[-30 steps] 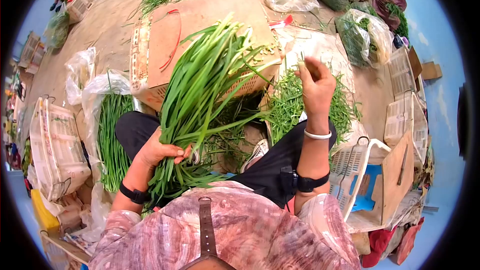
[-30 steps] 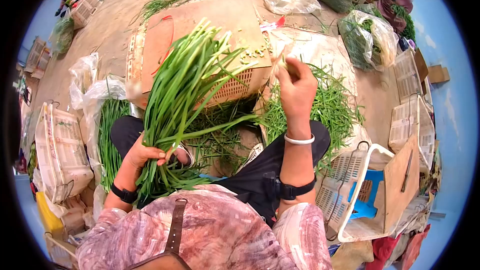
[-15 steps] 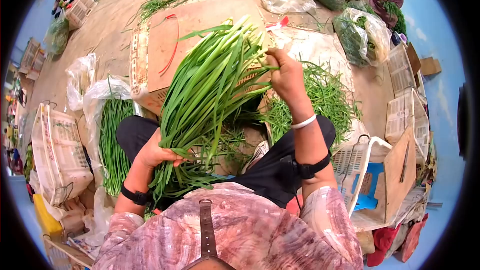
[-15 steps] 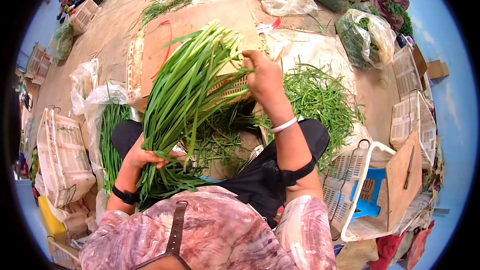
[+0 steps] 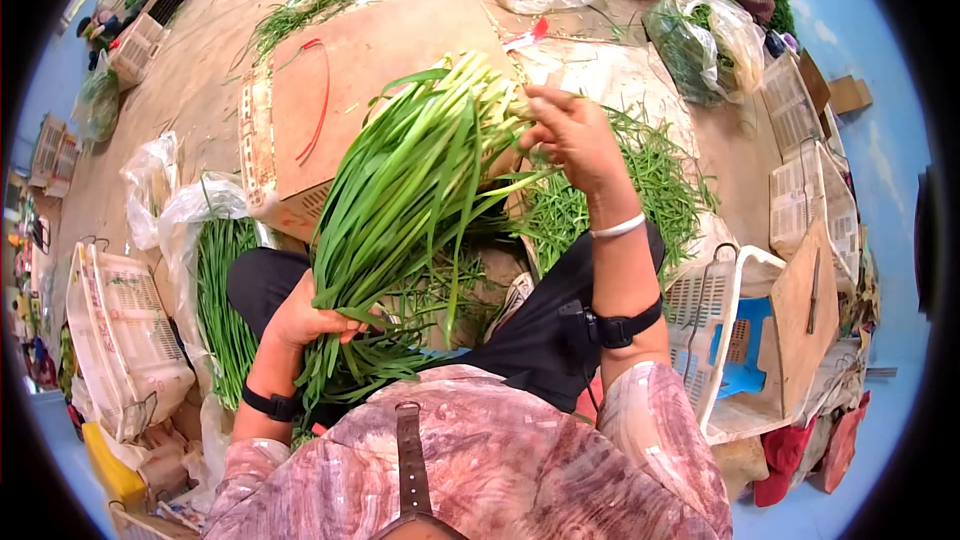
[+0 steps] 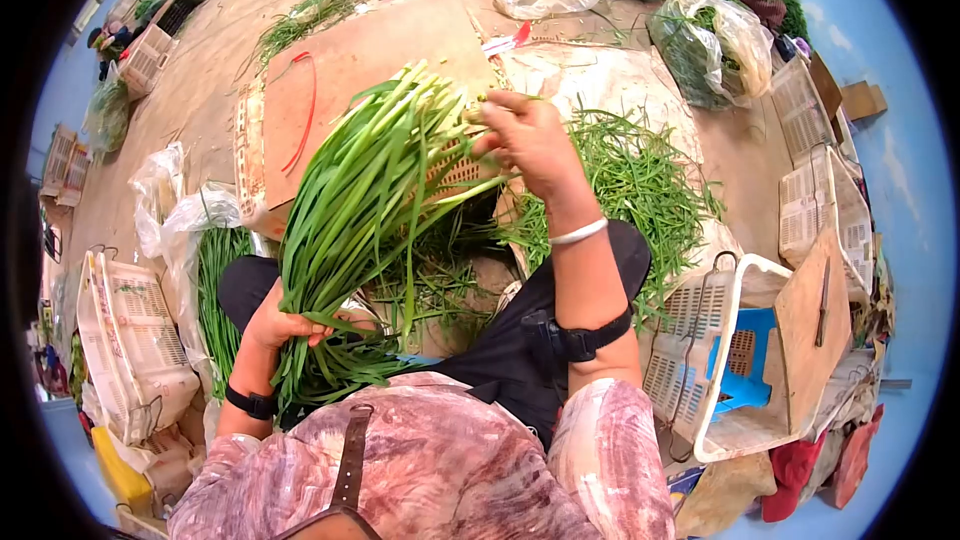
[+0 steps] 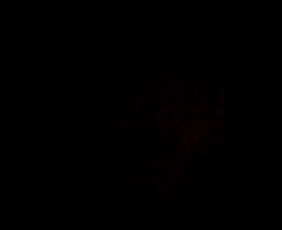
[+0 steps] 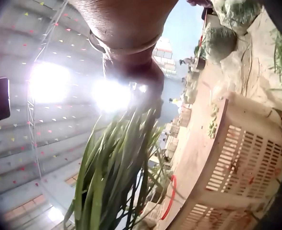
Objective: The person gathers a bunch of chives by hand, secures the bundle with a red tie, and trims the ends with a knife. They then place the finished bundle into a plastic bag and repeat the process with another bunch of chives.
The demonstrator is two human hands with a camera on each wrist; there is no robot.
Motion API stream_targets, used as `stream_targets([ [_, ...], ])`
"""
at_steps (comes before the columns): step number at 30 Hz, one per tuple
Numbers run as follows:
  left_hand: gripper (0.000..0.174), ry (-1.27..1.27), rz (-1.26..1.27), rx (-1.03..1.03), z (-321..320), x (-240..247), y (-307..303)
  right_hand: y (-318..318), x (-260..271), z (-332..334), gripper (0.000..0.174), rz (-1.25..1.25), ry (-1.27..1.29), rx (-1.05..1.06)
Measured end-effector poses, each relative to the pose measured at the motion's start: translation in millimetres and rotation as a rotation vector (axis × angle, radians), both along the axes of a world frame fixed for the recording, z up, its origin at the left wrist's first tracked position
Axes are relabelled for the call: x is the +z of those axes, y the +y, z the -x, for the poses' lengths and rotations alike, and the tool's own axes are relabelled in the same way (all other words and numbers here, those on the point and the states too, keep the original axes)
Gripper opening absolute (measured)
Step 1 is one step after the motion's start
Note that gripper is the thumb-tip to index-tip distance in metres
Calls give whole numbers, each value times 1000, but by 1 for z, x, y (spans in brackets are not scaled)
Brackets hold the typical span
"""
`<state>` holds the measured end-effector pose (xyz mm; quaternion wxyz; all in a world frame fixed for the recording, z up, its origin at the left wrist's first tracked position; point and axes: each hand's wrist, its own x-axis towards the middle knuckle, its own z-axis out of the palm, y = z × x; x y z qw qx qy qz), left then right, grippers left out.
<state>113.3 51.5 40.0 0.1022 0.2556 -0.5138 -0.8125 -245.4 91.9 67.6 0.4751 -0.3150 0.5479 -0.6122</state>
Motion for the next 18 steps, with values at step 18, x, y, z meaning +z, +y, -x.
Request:
stream_targets([
  [18,44,-63,-8,64,-6,5,-1,34,-4,26,34,2,687,-320],
])
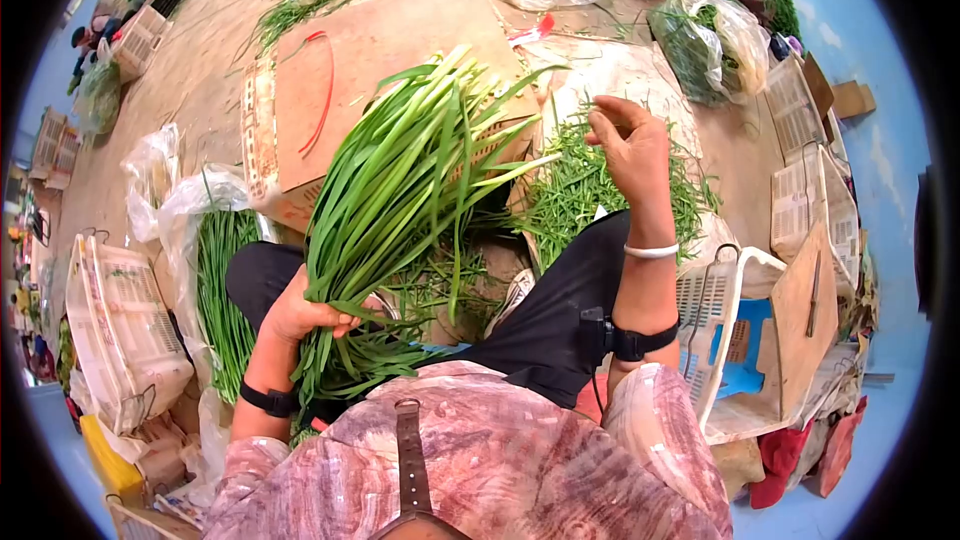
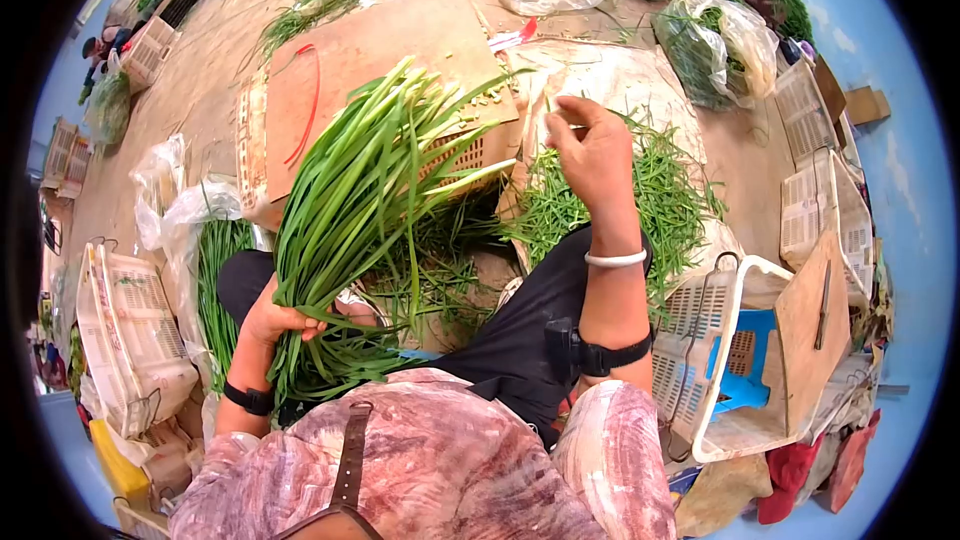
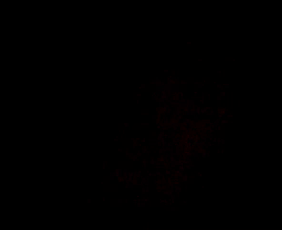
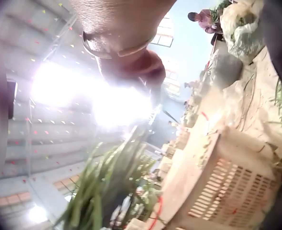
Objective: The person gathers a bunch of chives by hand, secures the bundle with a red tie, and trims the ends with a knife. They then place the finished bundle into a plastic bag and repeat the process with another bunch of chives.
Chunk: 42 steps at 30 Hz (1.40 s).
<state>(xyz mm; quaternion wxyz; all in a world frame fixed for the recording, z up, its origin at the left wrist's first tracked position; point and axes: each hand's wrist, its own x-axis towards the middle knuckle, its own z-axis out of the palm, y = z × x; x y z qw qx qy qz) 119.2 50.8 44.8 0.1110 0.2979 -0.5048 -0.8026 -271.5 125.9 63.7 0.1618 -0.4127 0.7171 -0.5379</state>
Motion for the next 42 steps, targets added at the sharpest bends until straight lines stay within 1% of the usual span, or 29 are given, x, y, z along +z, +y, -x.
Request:
stream_targets([
  [1,45,-14,17,-34,-1,-3,-2,0,16,-13,32,-1,-141,104],
  [2,45,-28,35,-71,-2,-4,-3,-4,18,-20,32,-2,-146,102],
  [4,47,-8,19,-56,1,-2,-1,-14,21,-28,30,-25,382,91],
  [6,49,15,4,-35,1,0,-2,-21,18,-37,28,-112,516,278],
  [8,56,10,-27,-40,-1,0,-1,-31,-3,-37,27,-29,694,425],
  [10,60,41,-59,-36,-8,-7,-4,-31,-11,-29,20,-69,755,446],
  [12,61,37,-76,-46,-12,-10,-5,-28,-14,-23,13,26,243,543],
  [13,61,35,-76,-47,-14,-11,-6,-25,-11,-25,8,53,64,519],
  [14,62,25,-89,-49,-14,-12,-6,-23,-11,-22,8,54,64,516],
  [16,62,23,-94,-55,-13,-12,-8,-19,-10,-6,6,184,-653,419],
  [17,61,29,-96,-50,-12,-10,-7,-18,-20,6,8,342,-806,321],
  [18,61,35,-98,-41,-10,-8,-6,-16,-33,30,13,419,-942,330],
  [19,47,53,-80,-19,-8,-4,-3,-9,-24,35,16,170,-660,237],
  [20,47,57,-76,-14,-6,-1,-1,-2,-15,39,20,-68,-373,138],
  [21,39,4,-22,-18,-5,2,-1,-1,-36,53,30,-469,417,4],
  [22,31,-51,31,-25,-3,5,1,-1,-23,38,30,-465,420,2],
  [23,21,-34,63,-13,2,9,2,2,-12,17,33,-243,144,57],
  [24,21,-29,65,-14,6,12,3,2,4,-5,36,-20,-130,113],
  [26,22,-146,299,-42,12,17,4,2,33,-38,40,77,-513,317],
  [27,32,-184,359,-119,6,12,-2,-6,34,-49,42,67,-534,353],
  [28,32,-181,363,-121,11,16,0,-14,31,-60,46,117,-473,370],
  [30,43,-170,976,90,20,36,5,-16,29,-66,46,240,-511,407],
  [32,54,-260,1081,184,15,51,-6,-8,37,-69,47,455,-625,483],
  [34,57,-226,1086,194,8,36,-18,-14,17,-53,50,317,-757,686],
  [35,57,-218,1098,196,9,36,-22,-13,10,-51,50,313,-712,694],
  [37,60,-203,876,221,5,31,-18,-8,16,-56,44,293,-644,744],
  [38,60,-208,874,223,1,28,-18,-9,14,-56,44,291,-649,747],
  [40,61,-173,783,225,0,25,-20,-15,9,-51,40,129,-496,702],
  [42,62,-146,805,209,-1,27,-21,-18,5,-53,39,90,-406,715],
])
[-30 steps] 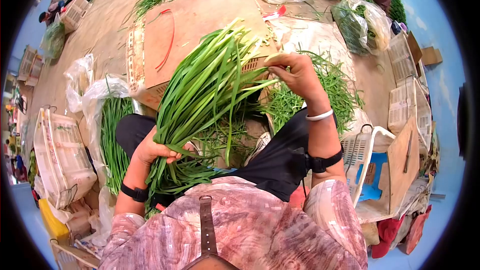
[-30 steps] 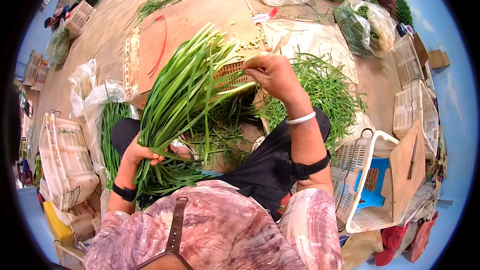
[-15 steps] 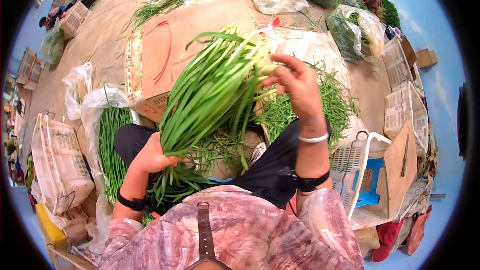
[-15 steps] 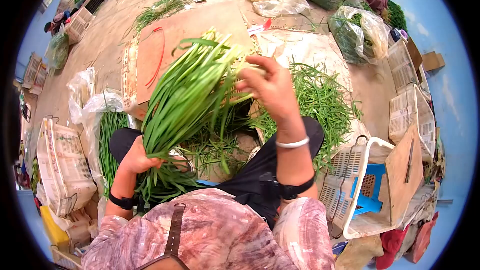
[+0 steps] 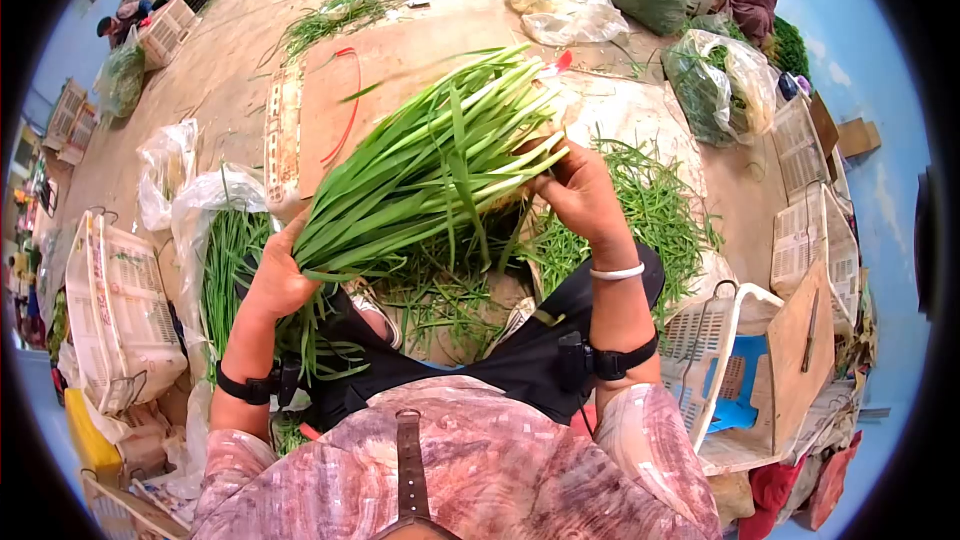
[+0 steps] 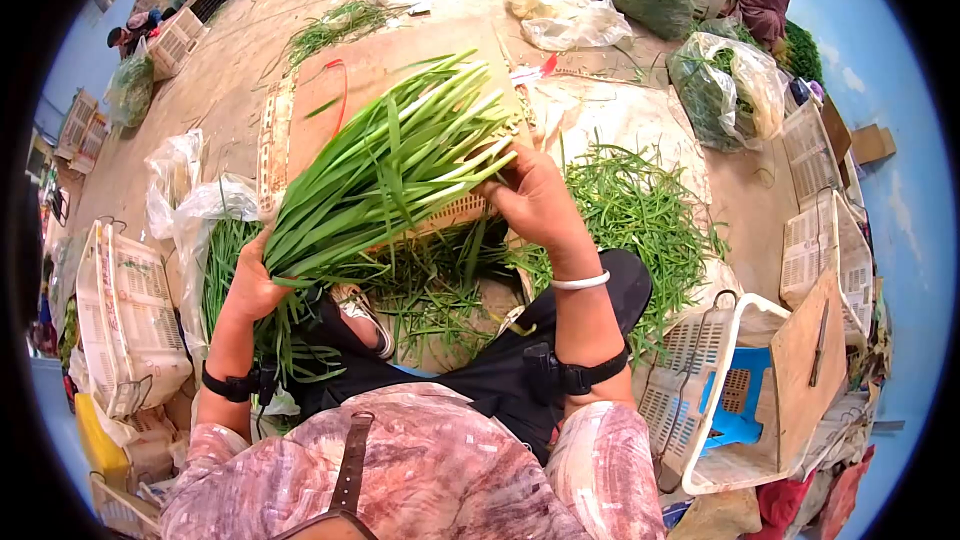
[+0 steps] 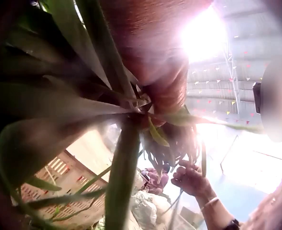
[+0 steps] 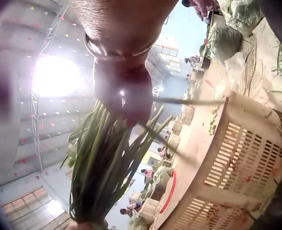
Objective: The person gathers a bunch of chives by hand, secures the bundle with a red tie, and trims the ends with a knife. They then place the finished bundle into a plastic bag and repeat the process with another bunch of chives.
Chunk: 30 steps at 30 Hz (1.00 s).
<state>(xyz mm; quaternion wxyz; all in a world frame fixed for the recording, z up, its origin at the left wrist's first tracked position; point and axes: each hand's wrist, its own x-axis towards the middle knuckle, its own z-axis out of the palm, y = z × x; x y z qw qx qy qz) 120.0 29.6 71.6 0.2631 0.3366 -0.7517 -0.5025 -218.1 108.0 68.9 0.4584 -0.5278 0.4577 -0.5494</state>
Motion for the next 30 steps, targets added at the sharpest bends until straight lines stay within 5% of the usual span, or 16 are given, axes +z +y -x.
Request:
stream_targets([
  [4,61,-51,101,29,-1,-1,-3,-6,-5,-14,28,19,-117,-211],
  [6,60,-39,118,41,-2,-5,-6,-8,-6,-19,30,246,92,-344],
  [8,60,-6,106,78,-6,-9,-8,-6,-9,4,26,249,601,-448],
  [10,60,-19,116,90,-10,-10,-8,-8,-6,26,25,28,673,-581],
  [12,60,-29,128,102,-11,-10,-9,-12,-8,39,24,193,508,-772],
  [13,61,-42,128,99,-10,-8,-8,-9,-2,37,25,197,321,-712],
  [16,62,-71,144,72,-5,-8,-6,-11,31,10,33,169,573,-563],
  [18,62,-71,171,63,-2,-9,-8,-35,15,13,37,306,599,-472],
  [21,61,-31,453,90,3,0,-11,-39,8,10,31,156,440,-432],
  [23,61,-5,507,171,-3,18,-11,-18,20,-1,19,356,836,-594],
  [24,60,24,560,237,-5,22,-14,-10,22,-10,19,357,833,-586],
  [27,56,-46,830,351,-20,33,-25,-5,16,-35,6,495,-64,-574],
  [28,54,-120,881,366,-24,33,-28,-4,14,-33,7,265,-10,-648],
  [30,54,-166,968,404,-38,21,-30,-19,-5,-35,8,262,-677,-363],
])
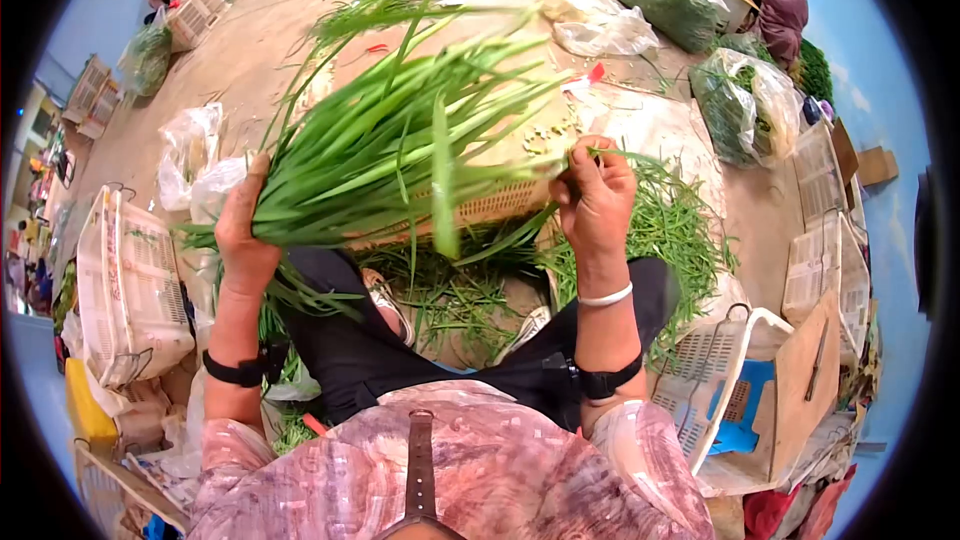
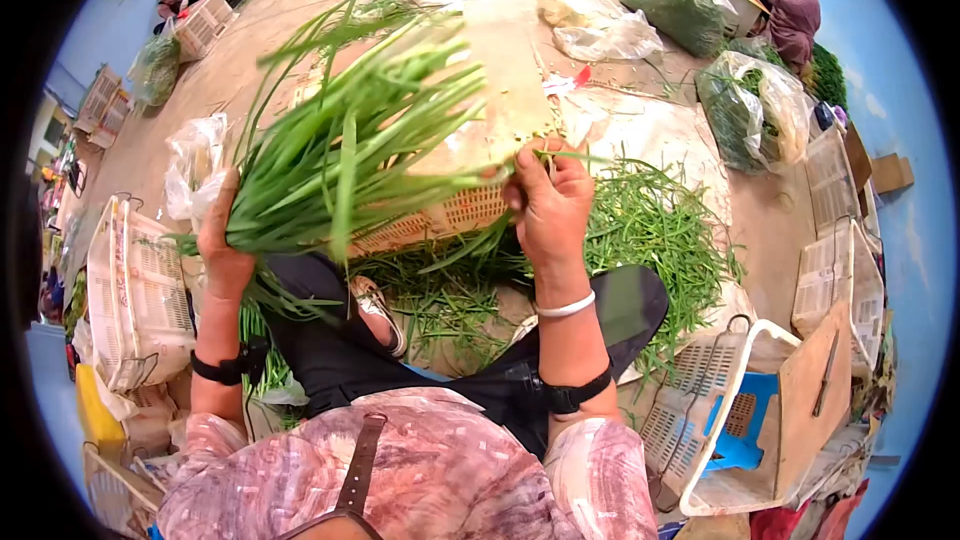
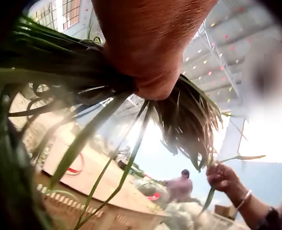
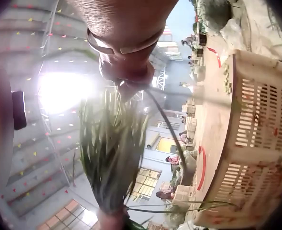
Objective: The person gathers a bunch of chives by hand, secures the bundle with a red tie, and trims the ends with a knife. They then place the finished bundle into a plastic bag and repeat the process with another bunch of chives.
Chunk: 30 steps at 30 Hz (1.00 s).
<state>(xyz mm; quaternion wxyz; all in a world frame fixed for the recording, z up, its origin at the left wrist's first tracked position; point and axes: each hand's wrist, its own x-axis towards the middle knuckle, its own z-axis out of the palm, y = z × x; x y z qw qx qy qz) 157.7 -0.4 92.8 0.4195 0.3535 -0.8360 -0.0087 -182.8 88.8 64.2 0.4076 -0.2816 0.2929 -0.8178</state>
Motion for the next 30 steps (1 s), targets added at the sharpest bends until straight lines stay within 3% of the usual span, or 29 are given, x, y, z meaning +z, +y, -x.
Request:
stream_targets([
  [2,53,-43,40,63,-14,-13,3,5,-8,0,11,-75,-31,103],
  [4,52,-45,159,125,-34,-23,11,10,-30,23,12,33,-121,528],
  [6,52,-42,125,163,-51,-33,14,18,-47,48,22,-241,116,513],
  [8,50,-142,70,149,-64,-37,14,15,-76,61,35,-601,1265,200],
  [9,52,-170,108,156,-64,-35,16,19,-30,32,43,-1087,1979,193],
  [10,52,-172,101,160,-66,-35,17,19,-40,29,43,-966,1958,13],
  [12,53,-236,153,178,-69,-38,19,13,-35,6,39,-631,914,181],
  [16,56,-195,199,182,-72,-59,26,-30,-34,-50,36,-370,1304,57],
  [18,58,-203,189,226,-78,-74,33,-57,-63,-69,33,-458,1321,209],
  [20,60,-219,189,246,-85,-89,42,-61,-87,-78,25,-335,1331,183],
  [24,63,-260,77,303,-101,-111,59,-25,-82,-80,13,-453,873,129],
  [26,63,-281,89,264,-99,-115,62,-13,-92,-74,14,-386,438,150],
  [28,63,-278,64,269,-100,-118,64,-3,-94,-54,14,-503,93,214],
  [30,63,-260,63,288,-104,-123,63,6,-128,-11,17,-533,-33,201],
])
